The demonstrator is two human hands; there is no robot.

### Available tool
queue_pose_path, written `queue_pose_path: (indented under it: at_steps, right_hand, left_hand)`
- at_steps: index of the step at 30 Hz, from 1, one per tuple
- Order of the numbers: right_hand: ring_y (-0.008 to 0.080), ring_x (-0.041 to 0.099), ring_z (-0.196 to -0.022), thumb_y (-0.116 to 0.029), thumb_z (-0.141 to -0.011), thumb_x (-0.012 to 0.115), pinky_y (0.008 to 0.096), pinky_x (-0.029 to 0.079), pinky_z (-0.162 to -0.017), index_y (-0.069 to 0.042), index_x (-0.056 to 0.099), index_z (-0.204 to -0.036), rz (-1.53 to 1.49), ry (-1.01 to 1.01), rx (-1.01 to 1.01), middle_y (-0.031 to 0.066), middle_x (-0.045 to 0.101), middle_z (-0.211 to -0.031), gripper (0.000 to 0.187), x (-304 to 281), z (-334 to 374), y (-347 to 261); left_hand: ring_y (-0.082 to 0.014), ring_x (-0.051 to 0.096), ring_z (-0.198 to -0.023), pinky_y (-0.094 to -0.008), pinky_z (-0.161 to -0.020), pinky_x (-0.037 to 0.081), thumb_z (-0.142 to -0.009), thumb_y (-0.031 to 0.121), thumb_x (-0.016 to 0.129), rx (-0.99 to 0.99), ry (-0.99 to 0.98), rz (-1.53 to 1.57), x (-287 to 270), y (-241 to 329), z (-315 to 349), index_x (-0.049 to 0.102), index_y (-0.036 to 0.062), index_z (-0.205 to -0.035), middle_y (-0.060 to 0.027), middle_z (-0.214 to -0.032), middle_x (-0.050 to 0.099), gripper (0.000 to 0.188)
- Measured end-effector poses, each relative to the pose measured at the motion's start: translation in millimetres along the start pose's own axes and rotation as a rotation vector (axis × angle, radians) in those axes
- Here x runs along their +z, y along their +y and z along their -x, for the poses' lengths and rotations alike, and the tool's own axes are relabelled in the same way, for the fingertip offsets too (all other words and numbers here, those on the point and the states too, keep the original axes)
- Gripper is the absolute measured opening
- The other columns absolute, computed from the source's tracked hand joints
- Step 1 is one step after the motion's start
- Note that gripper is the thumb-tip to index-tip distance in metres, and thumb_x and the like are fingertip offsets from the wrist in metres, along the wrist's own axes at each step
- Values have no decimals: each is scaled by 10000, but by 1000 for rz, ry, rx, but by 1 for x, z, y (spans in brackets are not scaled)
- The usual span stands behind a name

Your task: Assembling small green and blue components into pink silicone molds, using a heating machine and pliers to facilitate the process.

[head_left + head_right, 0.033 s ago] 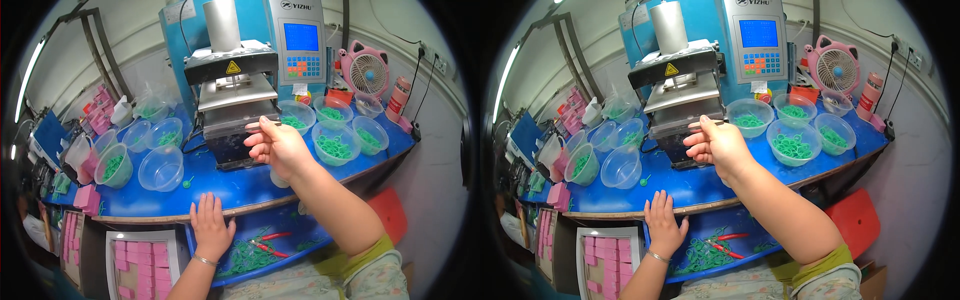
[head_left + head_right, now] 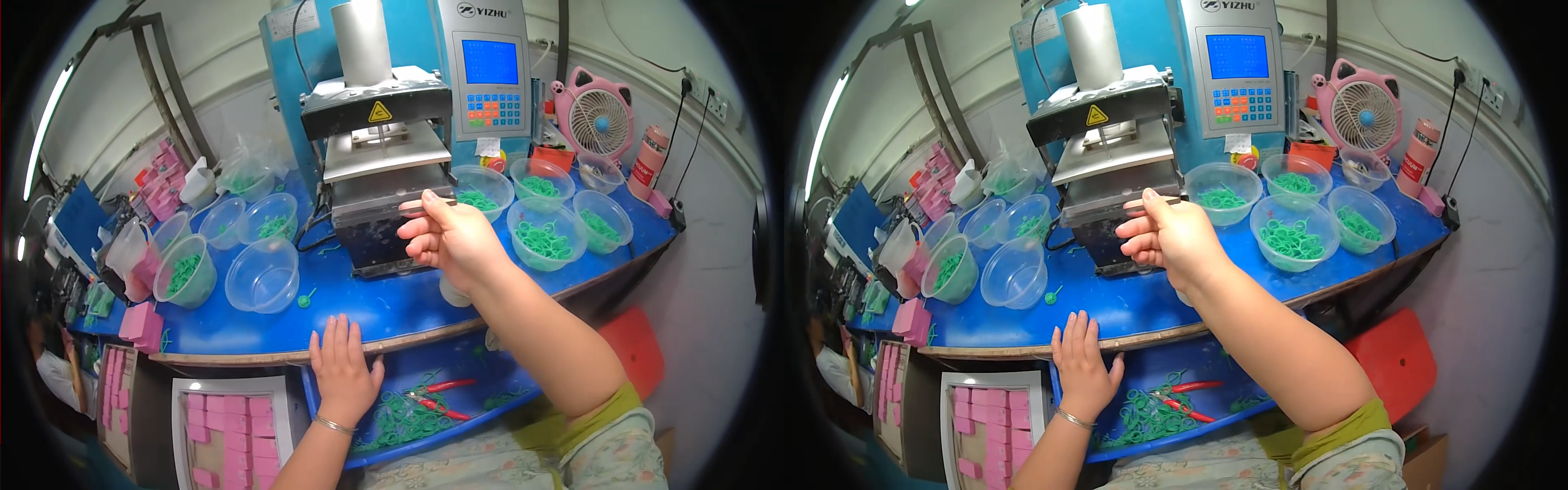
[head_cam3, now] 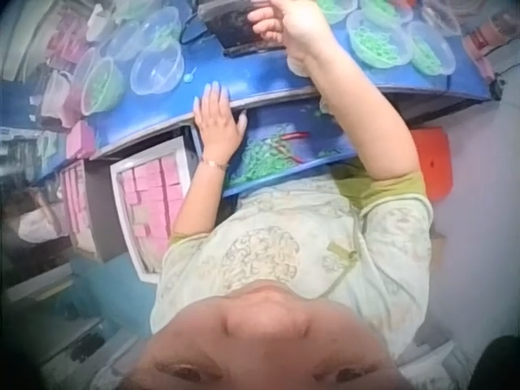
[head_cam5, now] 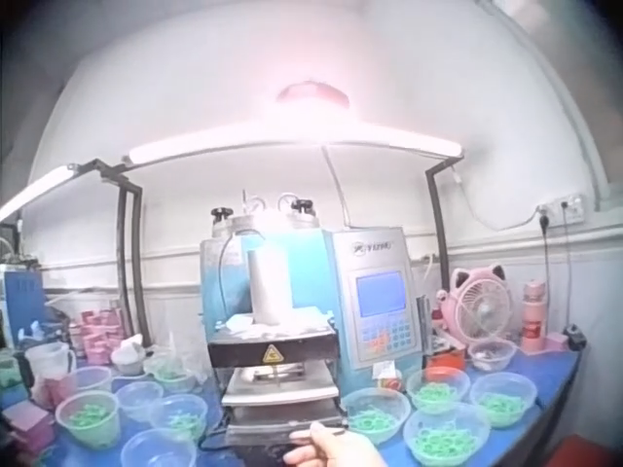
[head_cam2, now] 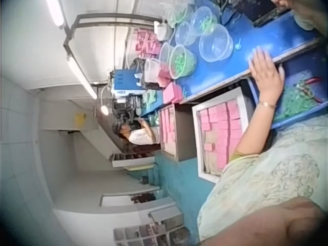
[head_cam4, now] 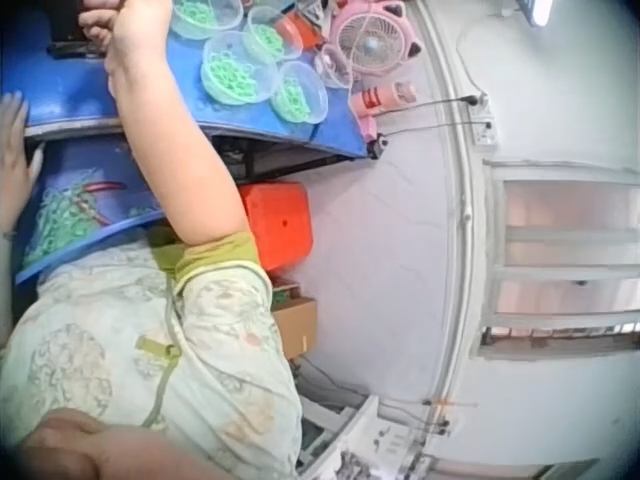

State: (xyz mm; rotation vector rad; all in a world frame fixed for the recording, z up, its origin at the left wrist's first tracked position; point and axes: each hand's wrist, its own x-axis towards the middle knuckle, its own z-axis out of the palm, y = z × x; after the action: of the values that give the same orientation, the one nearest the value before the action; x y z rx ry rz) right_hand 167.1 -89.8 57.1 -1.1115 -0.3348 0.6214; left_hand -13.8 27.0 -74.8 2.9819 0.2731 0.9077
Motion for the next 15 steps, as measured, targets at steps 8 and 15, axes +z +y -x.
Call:
queue_pose_path:
  at_steps: [8,15]
  right_hand:
    - [135,591,-524,-352,-941,438,236,451,-501,21,565,-958,22,16,-81,100,639,-727,394,-1,-12,6]
    - [101,522,-449,-357,-929,467,225,387,-428,27,588,-860,117,-28,-65,76,601,-602,408,-7,-15,1]
  left_hand:
    - [-360,312,-1270,-530,-1058,171,-628,168,717,24,7,-14,0,1,1,360,-20,-1242,-209,-1326,365,735]
    - [-365,307,-1272,-536,-1059,166,-616,161,720,11,9,-7,2,1,2,348,-16,-1250,-211,-1329,358,756]
